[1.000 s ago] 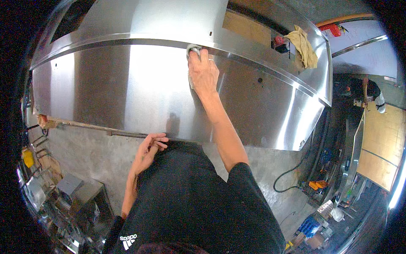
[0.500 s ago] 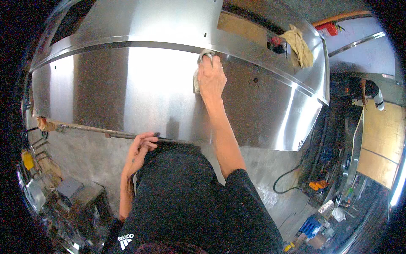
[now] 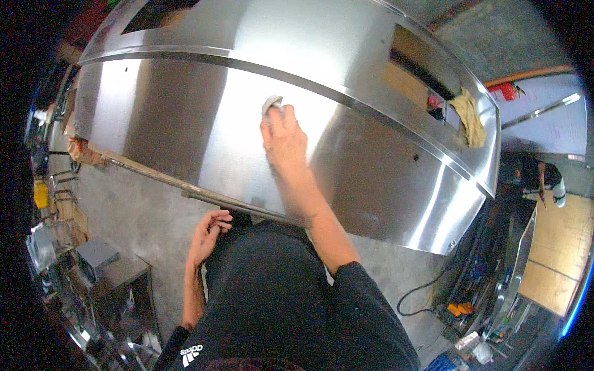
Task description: The person wipes a large stainless steel surface with a cloth, repeatedly dipping the cloth into a bucket of water and wringing it out. The person cleans multiple sections of the metal surface, including edges and corners, in a workshop environment.
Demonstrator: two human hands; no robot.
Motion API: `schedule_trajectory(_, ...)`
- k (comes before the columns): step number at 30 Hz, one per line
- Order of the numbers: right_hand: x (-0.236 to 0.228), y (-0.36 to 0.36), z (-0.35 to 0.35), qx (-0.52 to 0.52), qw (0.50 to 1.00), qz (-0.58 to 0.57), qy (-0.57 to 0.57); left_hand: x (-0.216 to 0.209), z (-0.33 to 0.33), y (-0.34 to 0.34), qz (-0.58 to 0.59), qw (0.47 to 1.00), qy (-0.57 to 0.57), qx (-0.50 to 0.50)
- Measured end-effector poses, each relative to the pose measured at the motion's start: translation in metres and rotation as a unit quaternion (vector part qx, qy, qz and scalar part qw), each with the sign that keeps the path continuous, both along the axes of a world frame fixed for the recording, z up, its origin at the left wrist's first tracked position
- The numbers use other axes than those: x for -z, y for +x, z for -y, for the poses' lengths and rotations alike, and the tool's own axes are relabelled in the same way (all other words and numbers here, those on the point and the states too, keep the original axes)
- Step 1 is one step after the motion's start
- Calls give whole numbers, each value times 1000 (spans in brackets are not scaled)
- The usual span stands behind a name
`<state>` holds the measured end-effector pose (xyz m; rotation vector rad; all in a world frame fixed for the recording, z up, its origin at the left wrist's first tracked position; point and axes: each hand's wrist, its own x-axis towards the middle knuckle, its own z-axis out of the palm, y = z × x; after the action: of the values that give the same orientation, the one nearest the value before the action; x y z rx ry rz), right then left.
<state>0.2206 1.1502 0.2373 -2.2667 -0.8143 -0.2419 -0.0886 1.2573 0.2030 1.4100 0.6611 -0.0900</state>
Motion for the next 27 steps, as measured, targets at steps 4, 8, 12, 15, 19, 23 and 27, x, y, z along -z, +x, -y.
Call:
schedule_trajectory(4,0,27,-43,39,994,90,-39,42,-55,-42,-22,999,41,-11)
schedule_trajectory(8,23,38,-80,116,982,131,-71,104,-132,-118,-70,988,137,-1)
schedule_trajectory(12,32,29,-118,223,961,149,-66,117,-208,-165,-128,975,172,50)
schedule_trajectory(15,35,21,-139,251,952,166,-50,122,-254,-169,-88,978,181,58)
schedule_trajectory(19,16,15,-186,88,990,103,-50,124,-300,-146,-60,964,207,156)
schedule_trajectory(23,-30,-73,-215,69,992,-11,106,66,-323,-89,-55,968,156,187)
schedule_trajectory(27,-51,-147,-202,-147,944,-272,116,-11,-300,-43,38,991,96,89)
